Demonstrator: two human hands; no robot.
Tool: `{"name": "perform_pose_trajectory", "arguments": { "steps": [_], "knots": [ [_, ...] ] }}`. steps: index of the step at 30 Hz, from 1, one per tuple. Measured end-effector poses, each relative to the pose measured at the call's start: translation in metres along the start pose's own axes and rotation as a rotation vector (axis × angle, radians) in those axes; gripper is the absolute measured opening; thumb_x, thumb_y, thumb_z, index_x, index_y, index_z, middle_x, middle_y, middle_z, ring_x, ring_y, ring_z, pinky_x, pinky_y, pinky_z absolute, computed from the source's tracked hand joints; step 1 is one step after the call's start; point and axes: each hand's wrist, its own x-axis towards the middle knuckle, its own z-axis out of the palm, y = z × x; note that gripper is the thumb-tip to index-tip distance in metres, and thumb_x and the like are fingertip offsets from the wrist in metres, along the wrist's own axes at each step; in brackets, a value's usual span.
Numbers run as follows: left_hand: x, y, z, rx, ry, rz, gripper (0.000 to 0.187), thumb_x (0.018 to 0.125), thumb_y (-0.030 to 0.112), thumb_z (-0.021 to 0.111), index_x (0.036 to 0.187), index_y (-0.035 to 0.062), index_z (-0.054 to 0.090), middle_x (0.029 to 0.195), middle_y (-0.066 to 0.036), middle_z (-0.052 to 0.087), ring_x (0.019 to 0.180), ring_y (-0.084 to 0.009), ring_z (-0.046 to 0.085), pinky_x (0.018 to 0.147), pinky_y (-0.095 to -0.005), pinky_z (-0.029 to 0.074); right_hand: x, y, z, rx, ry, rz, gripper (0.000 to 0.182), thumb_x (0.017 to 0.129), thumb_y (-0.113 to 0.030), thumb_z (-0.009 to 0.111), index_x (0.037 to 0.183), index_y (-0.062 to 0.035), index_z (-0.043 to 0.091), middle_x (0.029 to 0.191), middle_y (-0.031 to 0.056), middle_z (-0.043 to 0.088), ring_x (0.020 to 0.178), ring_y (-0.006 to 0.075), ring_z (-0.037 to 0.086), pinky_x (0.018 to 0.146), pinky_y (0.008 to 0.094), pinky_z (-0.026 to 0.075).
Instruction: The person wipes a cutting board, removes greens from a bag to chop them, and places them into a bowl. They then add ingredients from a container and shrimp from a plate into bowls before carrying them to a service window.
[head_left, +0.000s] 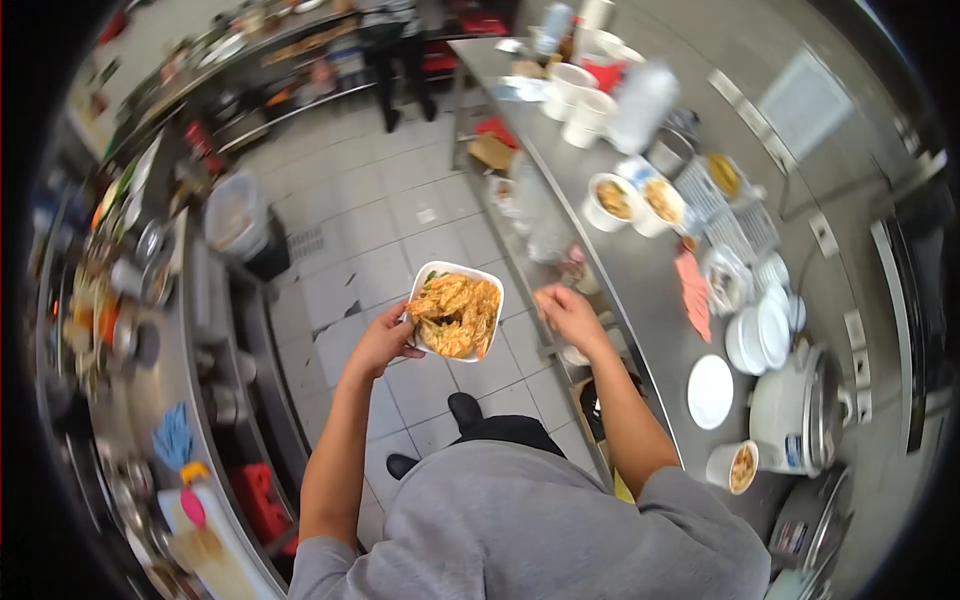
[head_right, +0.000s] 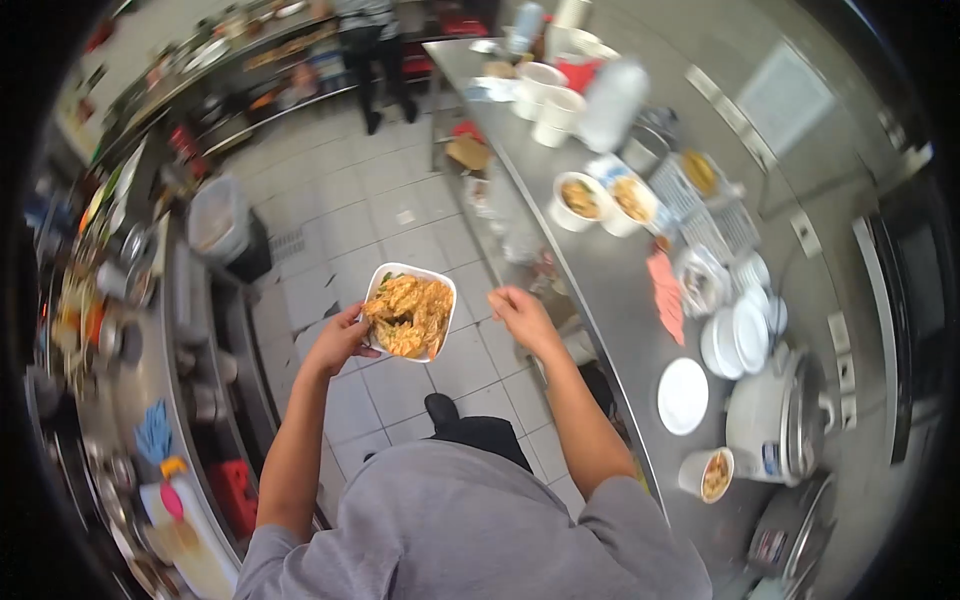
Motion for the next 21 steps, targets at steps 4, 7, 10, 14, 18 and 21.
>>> {"name": "perform_pose_trajectory", "arguments": {
  "steps": [4, 7, 10, 14, 18, 21],
  "knots": [
    [0.112, 0.018, 0.086, 0.037, -0.075, 0.006, 0.050, 0.095, 0.015, 0.051, 0.144, 0.0069, 0.042, 0.114, -0.010, 0.066, 0.087, -0.0207, 0.070, 0.071, -0.0331, 0.061, -0.083, 0.056, -0.064, 0.000, 0.135, 0.254, 0.028, 0.096, -0.031, 0.061, 0.102, -0.0043, 0.065, 0.079, -0.0015, 0.062, 0.069, 0.0078, 0.053, 0.063, 0.0255, 0.045],
    [0.173, 0.018, 0.148, 0.028, -0.158, -0.044, 0.051, 0.095, 0.017, 0.052, 0.144, 0.0062, 0.040, 0.114, -0.013, 0.065, 0.087, -0.0223, 0.070, 0.073, -0.0338, 0.061, -0.137, 0.106, -0.068, 0.078, 0.198, 0.315, 0.026, 0.095, -0.028, 0.063, 0.104, -0.0038, 0.066, 0.081, 0.0000, 0.063, 0.073, 0.0080, 0.055, 0.065, 0.0246, 0.045],
    [0.210, 0.012, 0.207, 0.047, -0.237, -0.044, 0.052, 0.096, 0.016, 0.052, 0.145, 0.0062, 0.039, 0.113, -0.014, 0.065, 0.086, -0.0229, 0.070, 0.074, -0.0343, 0.060, -0.175, 0.150, -0.051, 0.186, 0.213, 0.359, 0.022, 0.094, -0.024, 0.064, 0.105, -0.0043, 0.065, 0.081, -0.0001, 0.063, 0.074, 0.0075, 0.056, 0.064, 0.0236, 0.044],
    [0.249, 0.008, 0.274, 0.017, -0.273, -0.107, 0.048, 0.094, 0.012, 0.047, 0.142, 0.0078, 0.042, 0.100, -0.012, 0.068, 0.075, -0.0207, 0.070, 0.065, -0.0316, 0.059, -0.188, 0.151, -0.039, 0.328, 0.245, 0.485, 0.022, 0.094, -0.022, 0.065, 0.109, -0.0049, 0.065, 0.084, 0.0004, 0.063, 0.074, 0.0072, 0.057, 0.062, 0.0230, 0.043],
    [0.275, -0.010, 0.312, -0.031, -0.326, -0.166, 0.047, 0.097, 0.018, 0.047, 0.142, 0.0100, 0.043, 0.101, -0.013, 0.068, 0.078, -0.0218, 0.070, 0.067, -0.0336, 0.059, -0.175, 0.138, -0.031, 0.323, 0.186, 0.431, 0.027, 0.094, -0.024, 0.065, 0.113, -0.0044, 0.064, 0.084, 0.0010, 0.064, 0.075, 0.0081, 0.058, 0.061, 0.0231, 0.043],
    [0.280, -0.016, 0.322, -0.168, -0.385, -0.165, 0.041, 0.098, 0.022, 0.053, 0.137, 0.0077, 0.047, 0.098, -0.010, 0.066, 0.078, -0.0213, 0.069, 0.066, -0.0320, 0.058, -0.152, 0.137, -0.027, 0.277, 0.183, 0.430, 0.019, 0.090, -0.017, 0.070, 0.103, -0.0061, 0.063, 0.078, -0.0007, 0.059, 0.071, 0.0079, 0.055, 0.061, 0.0243, 0.044]
  ]
}}
